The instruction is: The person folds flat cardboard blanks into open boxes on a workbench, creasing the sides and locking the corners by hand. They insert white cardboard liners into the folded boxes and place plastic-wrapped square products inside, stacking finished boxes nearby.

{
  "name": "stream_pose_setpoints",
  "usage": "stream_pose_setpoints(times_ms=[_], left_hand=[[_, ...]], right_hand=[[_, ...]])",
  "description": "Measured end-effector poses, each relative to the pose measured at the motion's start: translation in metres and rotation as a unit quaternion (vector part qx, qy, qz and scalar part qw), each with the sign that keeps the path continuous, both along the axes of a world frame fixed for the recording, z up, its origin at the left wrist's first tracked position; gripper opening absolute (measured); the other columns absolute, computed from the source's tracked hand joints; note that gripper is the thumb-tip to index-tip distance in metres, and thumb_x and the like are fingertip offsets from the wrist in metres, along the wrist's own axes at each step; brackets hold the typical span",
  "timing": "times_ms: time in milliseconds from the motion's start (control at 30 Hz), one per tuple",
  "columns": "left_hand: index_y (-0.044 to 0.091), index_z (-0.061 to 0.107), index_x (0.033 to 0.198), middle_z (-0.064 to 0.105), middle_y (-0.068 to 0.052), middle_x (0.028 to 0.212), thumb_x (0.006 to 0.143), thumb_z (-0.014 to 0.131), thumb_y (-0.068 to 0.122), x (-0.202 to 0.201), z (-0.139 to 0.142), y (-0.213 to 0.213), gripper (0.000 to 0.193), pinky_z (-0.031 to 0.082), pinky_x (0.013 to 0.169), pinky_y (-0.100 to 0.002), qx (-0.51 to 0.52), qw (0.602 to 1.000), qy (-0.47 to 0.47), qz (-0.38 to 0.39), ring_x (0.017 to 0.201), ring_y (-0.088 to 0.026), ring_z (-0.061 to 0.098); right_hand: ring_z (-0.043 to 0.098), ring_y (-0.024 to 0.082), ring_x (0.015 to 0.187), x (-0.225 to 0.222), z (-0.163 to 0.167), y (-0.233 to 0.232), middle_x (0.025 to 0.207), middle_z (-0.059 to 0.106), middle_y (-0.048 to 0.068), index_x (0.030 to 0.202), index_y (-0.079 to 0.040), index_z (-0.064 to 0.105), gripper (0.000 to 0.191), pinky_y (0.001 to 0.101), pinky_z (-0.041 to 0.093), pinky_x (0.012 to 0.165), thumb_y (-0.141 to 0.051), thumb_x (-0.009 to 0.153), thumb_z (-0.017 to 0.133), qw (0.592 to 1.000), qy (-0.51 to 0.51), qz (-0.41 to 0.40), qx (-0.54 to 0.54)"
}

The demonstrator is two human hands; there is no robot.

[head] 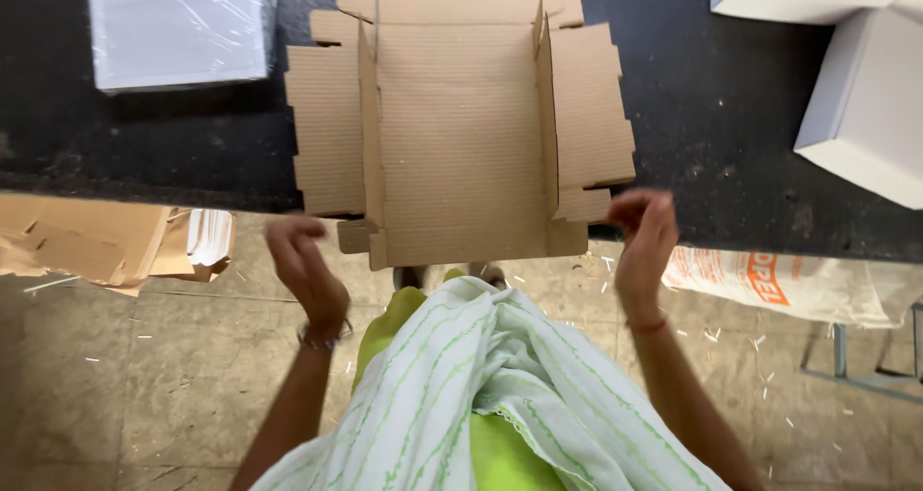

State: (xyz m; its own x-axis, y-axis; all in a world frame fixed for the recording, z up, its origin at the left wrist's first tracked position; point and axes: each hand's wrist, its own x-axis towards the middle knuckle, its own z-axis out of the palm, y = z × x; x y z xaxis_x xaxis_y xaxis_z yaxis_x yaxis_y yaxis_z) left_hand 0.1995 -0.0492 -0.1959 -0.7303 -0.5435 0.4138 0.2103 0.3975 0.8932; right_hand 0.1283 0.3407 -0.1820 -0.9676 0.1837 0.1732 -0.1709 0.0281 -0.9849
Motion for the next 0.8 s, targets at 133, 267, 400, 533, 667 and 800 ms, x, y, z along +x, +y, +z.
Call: stream_pose_setpoints(times_ms=[133, 267, 400, 533, 667, 800], left_hand=[[0.003, 0.060, 0.124, 0.062, -0.016, 0.126, 0.088, 0.073, 0.032, 0.040, 0.005, 0.047, 0.047, 0.048, 0.103, -0.043, -0.241, 0.950, -0.056, -0.191, 0.122, -0.034, 0.057], [0.006, 0.058, 0.139, 0.062, -0.011, 0.137, 0.093, 0.074, 0.014, 0.027, 0.016, 0.055, 0.050, 0.049, 0.110, -0.043, -0.331, 0.926, -0.105, -0.151, 0.131, -0.032, 0.057], [0.006, 0.058, 0.145, 0.061, -0.010, 0.144, 0.094, 0.070, 0.011, 0.016, 0.026, 0.053, 0.052, 0.052, 0.106, -0.041, -0.358, 0.916, -0.102, -0.151, 0.132, -0.030, 0.058], [0.005, 0.058, 0.144, 0.063, -0.010, 0.141, 0.098, 0.067, 0.014, 0.012, 0.036, 0.061, 0.047, 0.053, 0.101, -0.041, -0.341, 0.923, -0.129, -0.125, 0.127, -0.030, 0.062], [0.004, 0.059, 0.144, 0.065, -0.011, 0.138, 0.104, 0.062, 0.019, 0.004, 0.054, 0.067, 0.042, 0.055, 0.097, -0.039, -0.301, 0.932, -0.160, -0.119, 0.124, -0.029, 0.064], [0.000, 0.057, 0.144, 0.062, -0.017, 0.144, 0.107, 0.057, 0.023, 0.006, 0.081, 0.063, 0.044, 0.054, 0.097, -0.039, -0.284, 0.944, -0.110, -0.128, 0.126, -0.031, 0.063]], right_hand=[[0.055, 0.023, 0.126, 0.069, 0.010, -0.050, 0.131, 0.060, 0.010, 0.123, -0.005, 0.060, 0.034, 0.0393, 0.053, 0.095, -0.026, 0.097, 0.069, 0.973, -0.095, 0.175, 0.118], [0.061, 0.027, 0.121, 0.063, 0.035, -0.069, 0.125, 0.068, 0.006, 0.119, -0.009, 0.070, 0.031, 0.0416, 0.048, 0.102, -0.020, 0.091, 0.076, 0.878, 0.058, 0.176, 0.442], [0.061, 0.023, 0.127, 0.063, 0.056, -0.082, 0.128, 0.069, 0.003, 0.121, -0.010, 0.071, 0.025, 0.0440, 0.045, 0.114, -0.016, 0.096, 0.073, 0.858, 0.182, 0.125, 0.463], [0.061, 0.027, 0.129, 0.058, 0.057, -0.107, 0.132, 0.067, 0.008, 0.127, -0.007, 0.068, 0.032, 0.0390, 0.048, 0.109, -0.017, 0.096, 0.070, 0.844, 0.201, 0.203, 0.455], [0.060, 0.032, 0.126, 0.033, 0.051, -0.114, 0.134, 0.065, 0.014, 0.131, -0.001, 0.065, 0.045, 0.0416, 0.048, 0.104, -0.010, 0.087, 0.069, 0.810, 0.167, 0.255, 0.501], [0.064, 0.031, 0.122, 0.019, 0.050, -0.107, 0.132, 0.069, 0.012, 0.128, -0.004, 0.067, 0.050, 0.0402, 0.051, 0.102, 0.002, 0.079, 0.063, 0.806, 0.182, 0.263, 0.499]])
